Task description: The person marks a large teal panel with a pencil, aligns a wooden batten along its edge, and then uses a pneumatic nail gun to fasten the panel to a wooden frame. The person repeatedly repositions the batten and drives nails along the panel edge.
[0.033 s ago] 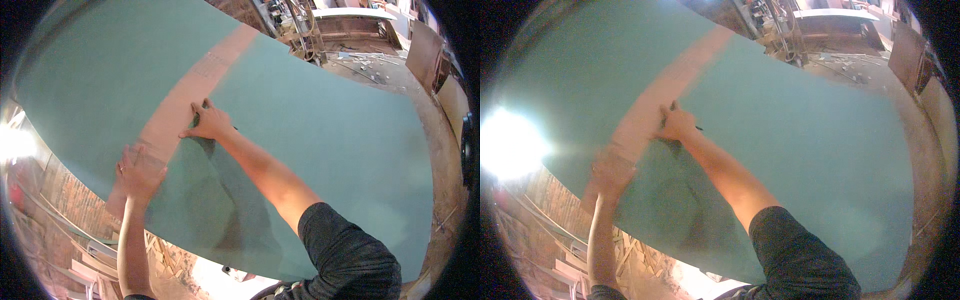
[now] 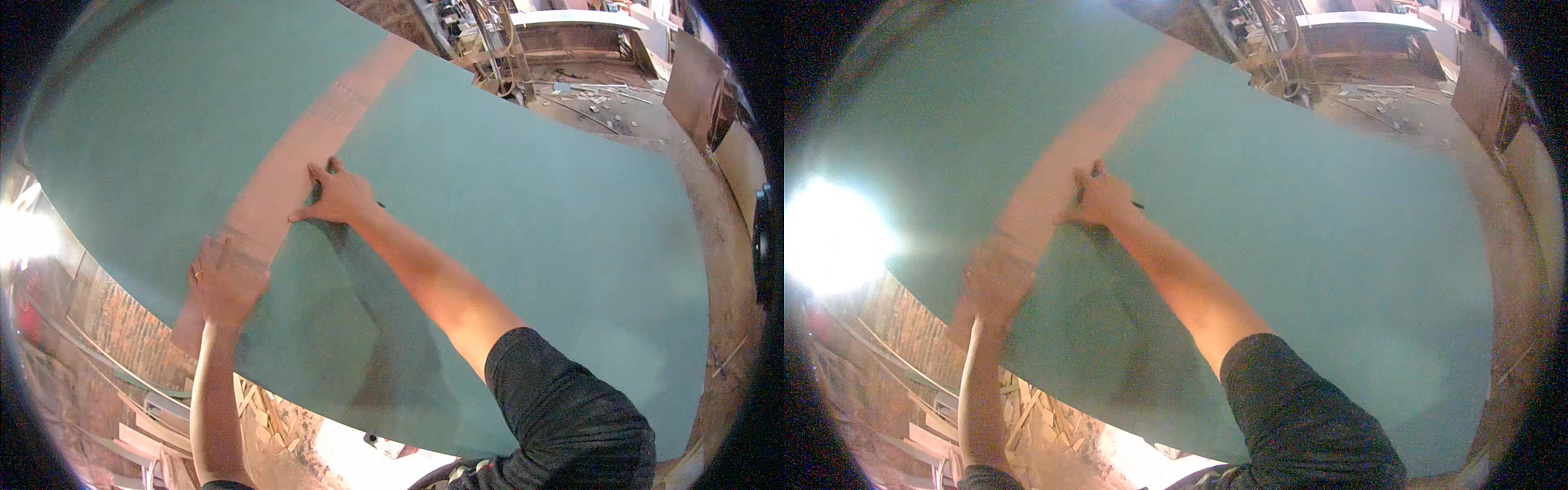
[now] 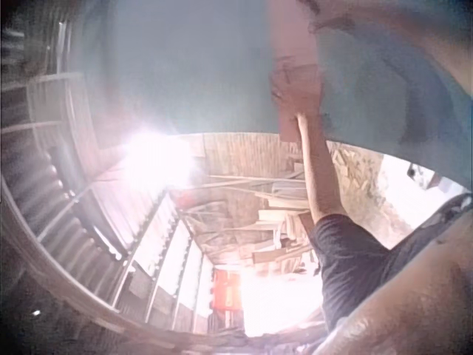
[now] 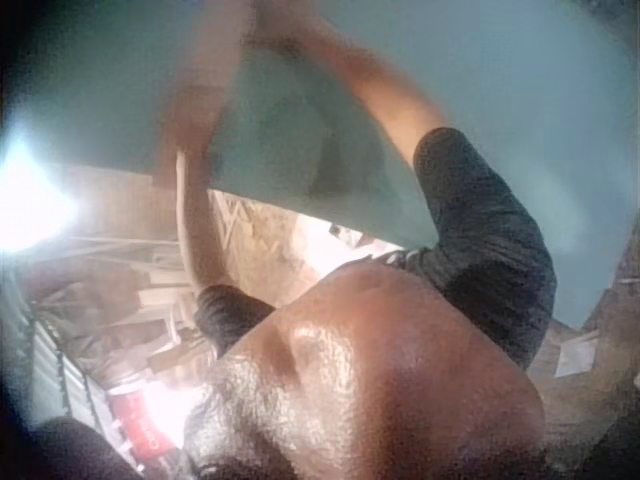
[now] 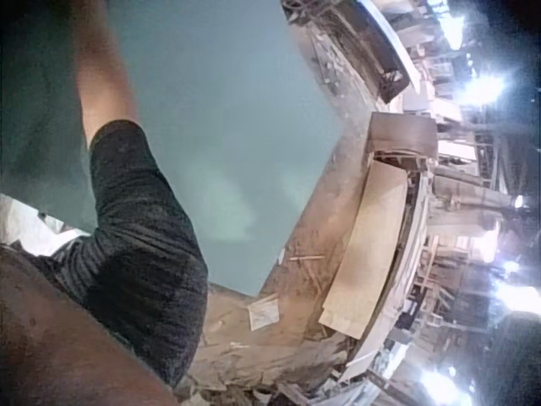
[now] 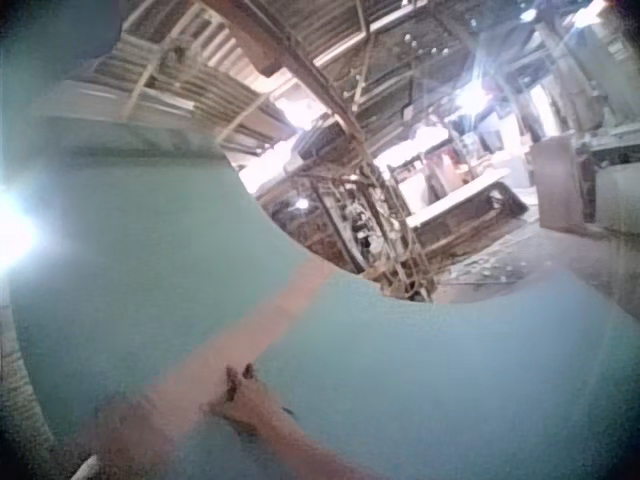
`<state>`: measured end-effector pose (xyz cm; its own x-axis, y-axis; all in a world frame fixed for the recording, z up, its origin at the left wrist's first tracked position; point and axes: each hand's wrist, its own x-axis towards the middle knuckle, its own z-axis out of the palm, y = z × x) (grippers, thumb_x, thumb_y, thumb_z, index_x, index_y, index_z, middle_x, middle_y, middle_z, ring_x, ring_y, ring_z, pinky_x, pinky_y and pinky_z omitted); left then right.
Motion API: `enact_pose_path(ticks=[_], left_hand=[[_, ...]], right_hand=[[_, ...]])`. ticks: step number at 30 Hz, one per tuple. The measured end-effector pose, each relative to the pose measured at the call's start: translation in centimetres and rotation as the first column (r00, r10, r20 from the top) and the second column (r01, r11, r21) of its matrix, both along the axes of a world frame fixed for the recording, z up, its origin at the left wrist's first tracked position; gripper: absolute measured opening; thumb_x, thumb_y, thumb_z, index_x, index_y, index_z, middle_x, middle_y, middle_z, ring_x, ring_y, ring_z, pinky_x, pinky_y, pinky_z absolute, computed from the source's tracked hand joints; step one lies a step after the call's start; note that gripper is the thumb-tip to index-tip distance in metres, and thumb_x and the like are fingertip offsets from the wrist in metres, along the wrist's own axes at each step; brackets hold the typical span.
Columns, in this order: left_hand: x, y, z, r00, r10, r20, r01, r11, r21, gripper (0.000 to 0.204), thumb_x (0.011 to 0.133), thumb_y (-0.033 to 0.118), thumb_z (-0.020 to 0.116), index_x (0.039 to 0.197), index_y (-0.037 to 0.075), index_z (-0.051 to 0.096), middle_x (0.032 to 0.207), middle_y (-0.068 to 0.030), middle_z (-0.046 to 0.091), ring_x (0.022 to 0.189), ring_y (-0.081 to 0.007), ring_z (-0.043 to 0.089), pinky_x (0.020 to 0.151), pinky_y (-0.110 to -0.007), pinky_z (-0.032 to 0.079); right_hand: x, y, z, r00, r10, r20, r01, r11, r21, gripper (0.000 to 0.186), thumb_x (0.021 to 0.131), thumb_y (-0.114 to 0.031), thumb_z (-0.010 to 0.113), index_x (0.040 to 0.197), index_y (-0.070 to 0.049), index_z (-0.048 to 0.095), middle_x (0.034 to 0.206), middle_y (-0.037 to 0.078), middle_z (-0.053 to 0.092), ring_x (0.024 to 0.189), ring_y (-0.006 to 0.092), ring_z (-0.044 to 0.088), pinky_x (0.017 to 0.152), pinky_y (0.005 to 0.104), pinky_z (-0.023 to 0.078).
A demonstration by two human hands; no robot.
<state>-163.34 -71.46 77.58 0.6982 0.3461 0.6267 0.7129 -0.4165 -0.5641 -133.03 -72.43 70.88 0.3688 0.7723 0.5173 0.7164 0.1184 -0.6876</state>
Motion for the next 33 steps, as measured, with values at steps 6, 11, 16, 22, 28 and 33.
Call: enact_pose_path(ticks=[6,11,16,22,28,33], left_hand=[[1.6,1.4,3.2,1.000,-0.004,-0.007,0.004,1.000,-0.019,0.079,0.073,0.049,0.086,0.139,0.010,0.065,0.144,-0.0200,0.058,0.133,-0.0421,0.055,0.113,-0.055,0.045],[2.8,1.6,4.6,1.000,0.011,0.013,-0.009,0.992,-0.126,0.067,0.072,0.045,0.086,0.128,0.011,0.072,0.136,-0.0146,0.066,0.125,-0.0390,0.061,0.109,-0.051,0.050],[1.1,3.3,6.0,0.996,0.083,-0.045,-0.079,0.994,0.080,0.057,0.074,0.046,0.084,0.119,0.011,0.076,0.129,-0.0118,0.072,0.119,-0.0356,0.066,0.102,-0.049,0.055],[1.2,0.5,8.4,0.998,0.032,0.048,-0.014,0.941,-0.339,0.103,0.069,0.063,0.090,0.151,0.010,0.058,0.139,-0.0294,0.048,0.132,-0.0498,0.048,0.114,-0.060,0.041],[1.1,2.4,7.9,0.996,0.021,0.083,0.006,0.952,-0.306,0.111,0.060,0.061,0.096,0.151,0.009,0.058,0.139,-0.0278,0.047,0.131,-0.0494,0.047,0.113,-0.061,0.042],[1.3,1.9,7.7,0.989,-0.073,0.129,0.110,0.947,-0.303,0.106,0.059,0.058,0.095,0.146,0.008,0.062,0.137,-0.0258,0.048,0.132,-0.0489,0.046,0.114,-0.061,0.041]], right_hand=[[2.4,4.6,2.8,1.000,0.018,0.014,-0.020,0.992,0.124,0.136,0.053,-0.089,0.086,0.162,-0.015,0.048,0.166,0.032,0.039,0.145,0.0504,0.051,0.116,0.0558,0.048],[2.4,6.8,1.1,0.986,-0.048,0.158,0.026,0.990,0.137,0.124,0.059,-0.081,0.090,0.156,-0.011,0.054,0.158,0.029,0.049,0.146,0.0455,0.049,0.119,0.0537,0.046],[3.1,6.0,2.8,0.967,-0.068,0.247,0.049,0.995,0.082,0.128,0.062,-0.092,0.080,0.159,-0.012,0.052,0.157,0.025,0.053,0.146,0.0422,0.051,0.117,0.0530,0.047],[1.9,5.7,3.4,0.966,-0.003,0.259,-0.018,0.997,0.077,0.131,0.063,-0.094,0.078,0.162,-0.014,0.049,0.155,0.025,0.056,0.147,0.0426,0.051,0.117,0.0562,0.047],[2.2,6.6,3.6,0.958,0.003,0.287,-0.009,1.000,0.021,0.130,0.062,-0.096,0.077,0.163,-0.018,0.049,0.156,0.027,0.055,0.145,0.0445,0.054,0.115,0.0565,0.050],[2.7,5.4,3.8,0.967,0.007,0.255,-0.011,1.000,0.012,0.126,0.063,-0.096,0.075,0.159,-0.017,0.053,0.153,0.026,0.056,0.141,0.0448,0.058,0.115,0.0558,0.050]])
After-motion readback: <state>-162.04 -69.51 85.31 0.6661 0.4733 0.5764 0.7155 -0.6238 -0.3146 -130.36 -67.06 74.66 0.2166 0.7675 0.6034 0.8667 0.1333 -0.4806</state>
